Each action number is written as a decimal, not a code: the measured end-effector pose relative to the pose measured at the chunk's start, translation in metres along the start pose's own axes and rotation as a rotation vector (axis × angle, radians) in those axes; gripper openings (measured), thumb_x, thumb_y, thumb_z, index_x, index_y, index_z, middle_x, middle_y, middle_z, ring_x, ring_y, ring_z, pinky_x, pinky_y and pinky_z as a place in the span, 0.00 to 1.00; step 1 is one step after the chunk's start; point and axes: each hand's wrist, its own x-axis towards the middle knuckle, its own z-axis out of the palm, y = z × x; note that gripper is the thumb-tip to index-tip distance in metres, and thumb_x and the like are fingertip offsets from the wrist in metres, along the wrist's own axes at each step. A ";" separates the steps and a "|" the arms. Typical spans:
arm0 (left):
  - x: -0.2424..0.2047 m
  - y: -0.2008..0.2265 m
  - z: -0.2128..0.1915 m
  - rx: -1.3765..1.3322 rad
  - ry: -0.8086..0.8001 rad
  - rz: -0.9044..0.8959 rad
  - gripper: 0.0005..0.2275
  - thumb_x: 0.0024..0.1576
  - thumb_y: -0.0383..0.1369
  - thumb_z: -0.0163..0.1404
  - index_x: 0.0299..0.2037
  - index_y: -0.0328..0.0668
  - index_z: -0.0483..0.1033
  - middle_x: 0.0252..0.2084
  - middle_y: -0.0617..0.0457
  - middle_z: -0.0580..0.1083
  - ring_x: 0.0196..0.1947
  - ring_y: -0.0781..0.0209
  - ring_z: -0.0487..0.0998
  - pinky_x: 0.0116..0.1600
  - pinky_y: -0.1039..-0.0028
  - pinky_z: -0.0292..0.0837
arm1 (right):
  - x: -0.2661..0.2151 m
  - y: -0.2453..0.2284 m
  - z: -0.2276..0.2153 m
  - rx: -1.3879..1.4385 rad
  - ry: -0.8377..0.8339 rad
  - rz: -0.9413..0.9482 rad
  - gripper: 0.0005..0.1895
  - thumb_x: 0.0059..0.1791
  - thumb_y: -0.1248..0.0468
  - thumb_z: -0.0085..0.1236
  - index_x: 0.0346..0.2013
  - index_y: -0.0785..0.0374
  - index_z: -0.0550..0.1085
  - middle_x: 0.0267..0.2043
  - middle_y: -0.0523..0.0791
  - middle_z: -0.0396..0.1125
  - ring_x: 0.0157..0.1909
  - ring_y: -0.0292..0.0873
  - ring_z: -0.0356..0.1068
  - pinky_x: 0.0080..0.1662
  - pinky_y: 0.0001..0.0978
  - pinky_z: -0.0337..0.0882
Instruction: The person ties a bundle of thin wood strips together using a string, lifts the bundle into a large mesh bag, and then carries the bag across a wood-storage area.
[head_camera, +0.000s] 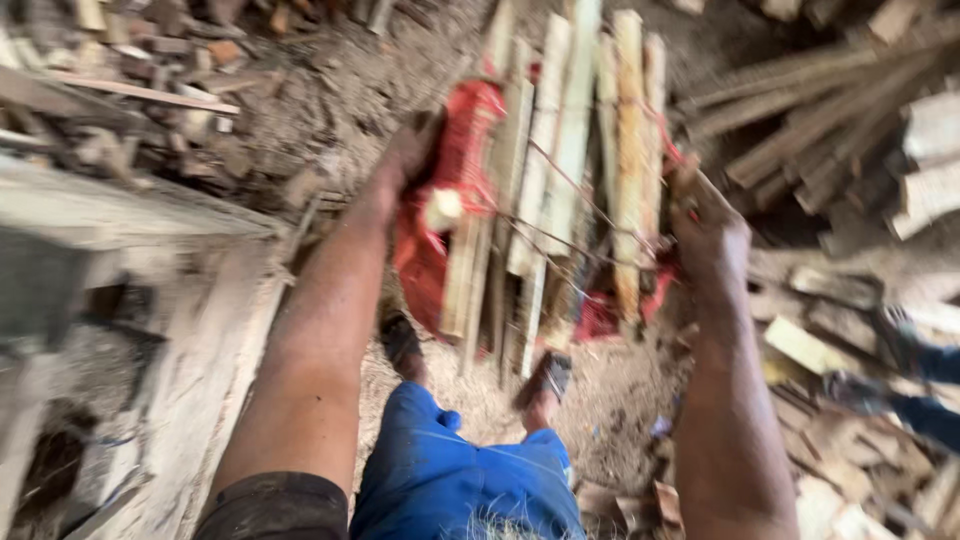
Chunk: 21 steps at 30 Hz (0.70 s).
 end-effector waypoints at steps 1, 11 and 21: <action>0.002 -0.005 0.007 0.049 -0.012 0.051 0.28 0.66 0.55 0.39 0.61 0.36 0.71 0.63 0.35 0.69 0.63 0.39 0.68 0.66 0.57 0.61 | 0.001 0.008 0.001 -0.080 -0.006 0.085 0.17 0.54 0.61 0.62 0.57 0.58 0.78 0.47 0.48 0.77 0.45 0.40 0.76 0.48 0.33 0.74; -0.078 0.053 -0.007 0.216 0.018 0.062 0.27 0.68 0.51 0.36 0.62 0.32 0.70 0.60 0.28 0.70 0.60 0.35 0.71 0.65 0.57 0.63 | -0.014 0.052 0.007 -0.099 0.066 0.008 0.26 0.54 0.56 0.58 0.68 0.49 0.69 0.33 0.51 0.76 0.26 0.42 0.75 0.31 0.35 0.76; -0.208 0.131 0.057 0.155 -0.019 0.133 0.25 0.68 0.49 0.38 0.62 0.33 0.68 0.57 0.30 0.73 0.58 0.35 0.73 0.62 0.55 0.67 | -0.186 0.102 -0.069 0.095 0.145 0.284 0.24 0.56 0.60 0.55 0.68 0.48 0.69 0.49 0.51 0.75 0.41 0.38 0.78 0.39 0.29 0.79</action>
